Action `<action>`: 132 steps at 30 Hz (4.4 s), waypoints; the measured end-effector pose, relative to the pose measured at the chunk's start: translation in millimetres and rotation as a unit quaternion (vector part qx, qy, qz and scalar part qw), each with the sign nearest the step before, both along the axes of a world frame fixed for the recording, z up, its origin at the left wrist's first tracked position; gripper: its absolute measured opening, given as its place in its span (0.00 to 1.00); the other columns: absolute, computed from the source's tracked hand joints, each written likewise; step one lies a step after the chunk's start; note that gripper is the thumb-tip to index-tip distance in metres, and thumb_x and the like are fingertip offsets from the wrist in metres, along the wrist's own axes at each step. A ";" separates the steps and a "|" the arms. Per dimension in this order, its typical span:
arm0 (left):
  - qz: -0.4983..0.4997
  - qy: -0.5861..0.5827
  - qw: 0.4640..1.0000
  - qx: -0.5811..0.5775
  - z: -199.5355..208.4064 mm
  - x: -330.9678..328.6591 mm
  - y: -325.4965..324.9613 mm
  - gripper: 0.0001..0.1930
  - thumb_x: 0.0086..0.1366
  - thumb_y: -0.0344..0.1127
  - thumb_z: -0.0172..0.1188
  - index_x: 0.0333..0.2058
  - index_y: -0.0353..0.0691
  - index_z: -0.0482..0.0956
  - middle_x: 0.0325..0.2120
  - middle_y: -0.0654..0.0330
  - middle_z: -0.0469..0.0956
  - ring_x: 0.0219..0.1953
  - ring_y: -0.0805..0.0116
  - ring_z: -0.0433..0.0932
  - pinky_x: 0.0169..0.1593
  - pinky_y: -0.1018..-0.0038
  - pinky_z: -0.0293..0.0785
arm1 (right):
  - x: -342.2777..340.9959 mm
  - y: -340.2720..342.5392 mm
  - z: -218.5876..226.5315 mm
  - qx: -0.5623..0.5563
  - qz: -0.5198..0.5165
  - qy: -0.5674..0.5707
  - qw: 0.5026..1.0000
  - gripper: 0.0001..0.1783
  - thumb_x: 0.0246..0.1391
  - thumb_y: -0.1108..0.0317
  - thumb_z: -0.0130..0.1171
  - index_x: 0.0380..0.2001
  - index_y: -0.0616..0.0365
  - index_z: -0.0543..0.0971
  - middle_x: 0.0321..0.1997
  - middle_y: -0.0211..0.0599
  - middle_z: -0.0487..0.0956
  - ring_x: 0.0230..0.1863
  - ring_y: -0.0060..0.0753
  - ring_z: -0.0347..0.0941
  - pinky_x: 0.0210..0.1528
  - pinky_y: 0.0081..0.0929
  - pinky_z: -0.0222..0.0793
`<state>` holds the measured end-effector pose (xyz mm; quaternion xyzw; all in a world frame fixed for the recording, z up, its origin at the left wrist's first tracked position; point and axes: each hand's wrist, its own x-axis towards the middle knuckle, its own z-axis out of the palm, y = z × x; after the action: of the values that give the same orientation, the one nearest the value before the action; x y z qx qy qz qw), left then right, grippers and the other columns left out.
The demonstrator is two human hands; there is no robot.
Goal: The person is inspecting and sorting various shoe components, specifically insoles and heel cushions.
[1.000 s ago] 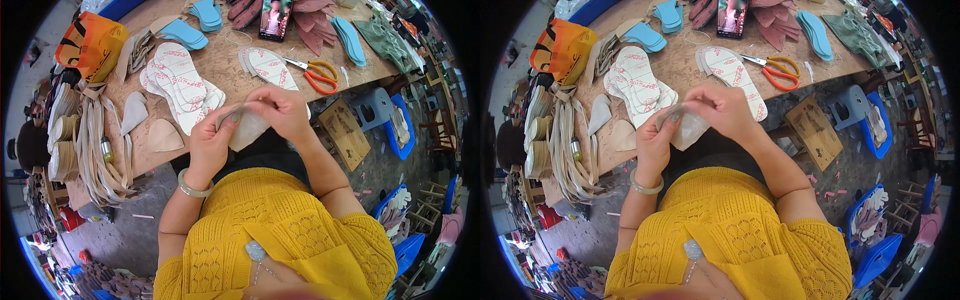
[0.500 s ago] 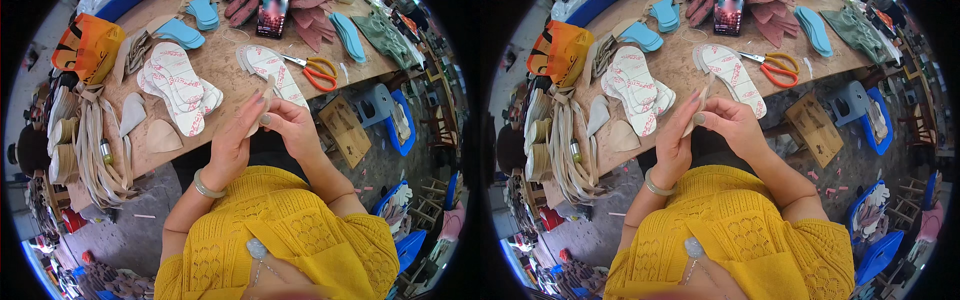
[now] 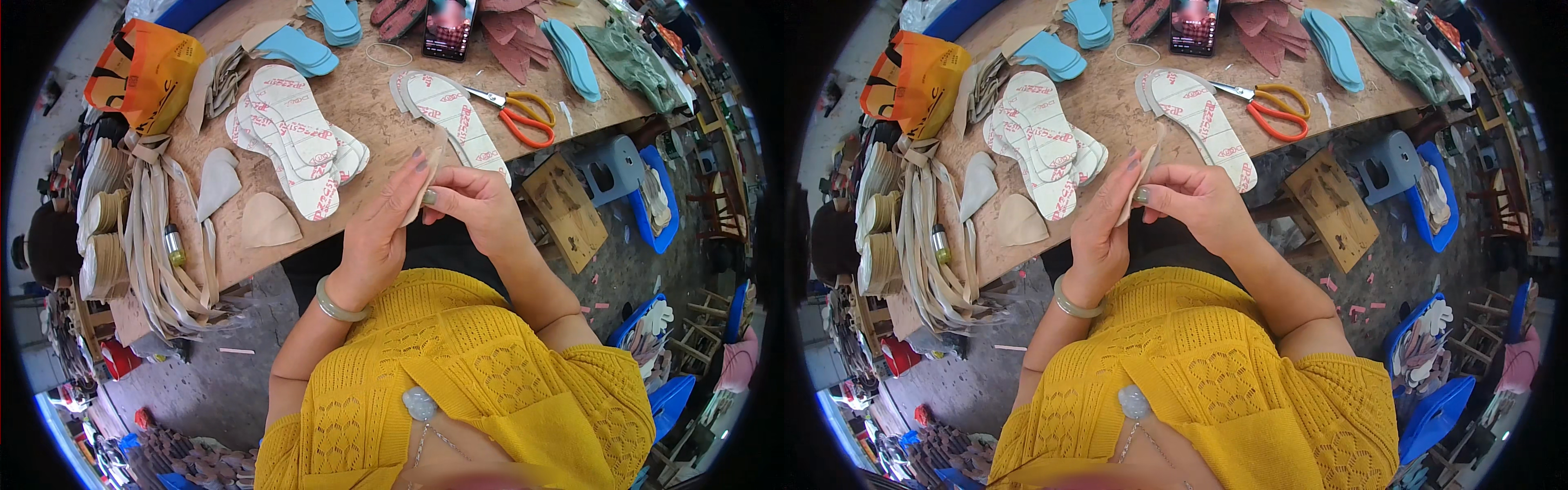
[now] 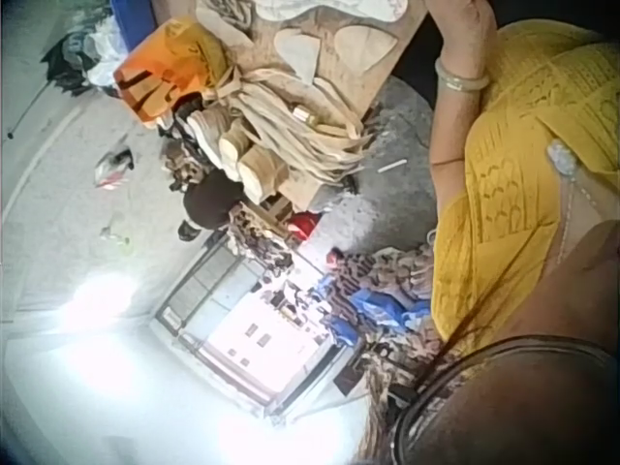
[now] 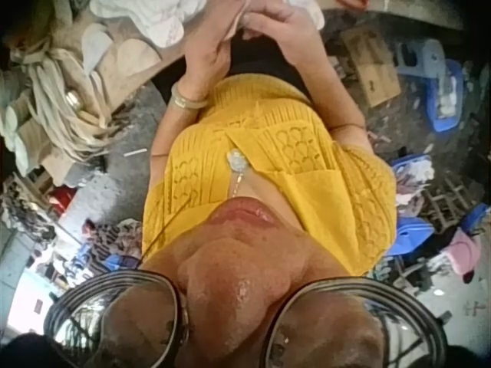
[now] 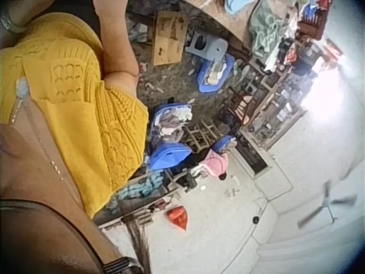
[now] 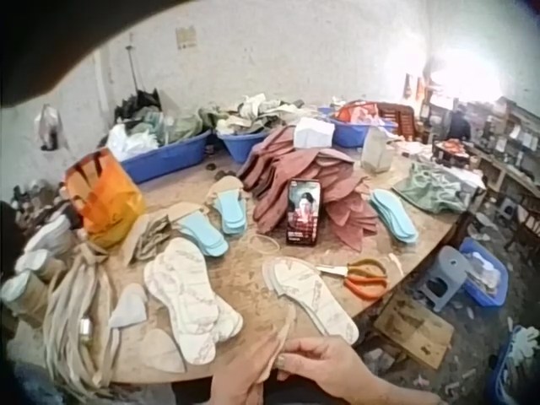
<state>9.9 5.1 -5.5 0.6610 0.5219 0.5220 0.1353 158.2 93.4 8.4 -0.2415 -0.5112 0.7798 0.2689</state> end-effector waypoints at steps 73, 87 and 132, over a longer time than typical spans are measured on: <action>0.108 -0.359 0.927 0.013 7.1 -21.9 -35.8 0.11 0.67 0.33 0.56 0.44 0.31 0.75 0.35 0.65 0.77 0.36 0.81 0.72 0.41 0.83 0.70 | -32.9 -4.6 10.2 0.148 0.068 -0.087 0.983 0.07 0.52 0.70 0.63 0.32 0.63 0.79 0.25 0.24 0.76 0.22 0.13 0.69 0.23 0.13 0.65; 0.051 0.054 0.997 -0.036 31.0 -21.1 -43.2 0.09 0.51 0.36 0.70 0.26 0.41 0.79 0.18 0.62 0.74 0.19 0.66 0.71 0.23 0.74 0.66 | -10.6 -12.0 22.8 0.538 0.118 -0.099 0.829 0.11 0.47 0.65 0.65 0.23 0.61 0.77 0.22 0.40 0.74 0.25 0.46 0.73 0.27 0.33 0.67; -0.089 -0.635 0.749 -0.168 2.2 -26.9 -57.5 0.23 0.71 0.41 0.44 0.57 0.29 0.65 0.53 0.53 0.72 0.55 0.67 0.71 0.59 0.72 0.65 | -36.3 -18.3 -12.2 0.416 -0.002 -0.115 0.902 0.11 0.52 0.63 0.64 0.23 0.59 0.82 0.11 0.33 0.66 0.14 0.18 0.57 0.19 0.22 0.57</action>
<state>-17.0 -52.4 -3.3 0.1874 0.3339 0.7108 0.5901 121.9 75.1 -3.8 -0.1971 -0.8161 0.4620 0.2858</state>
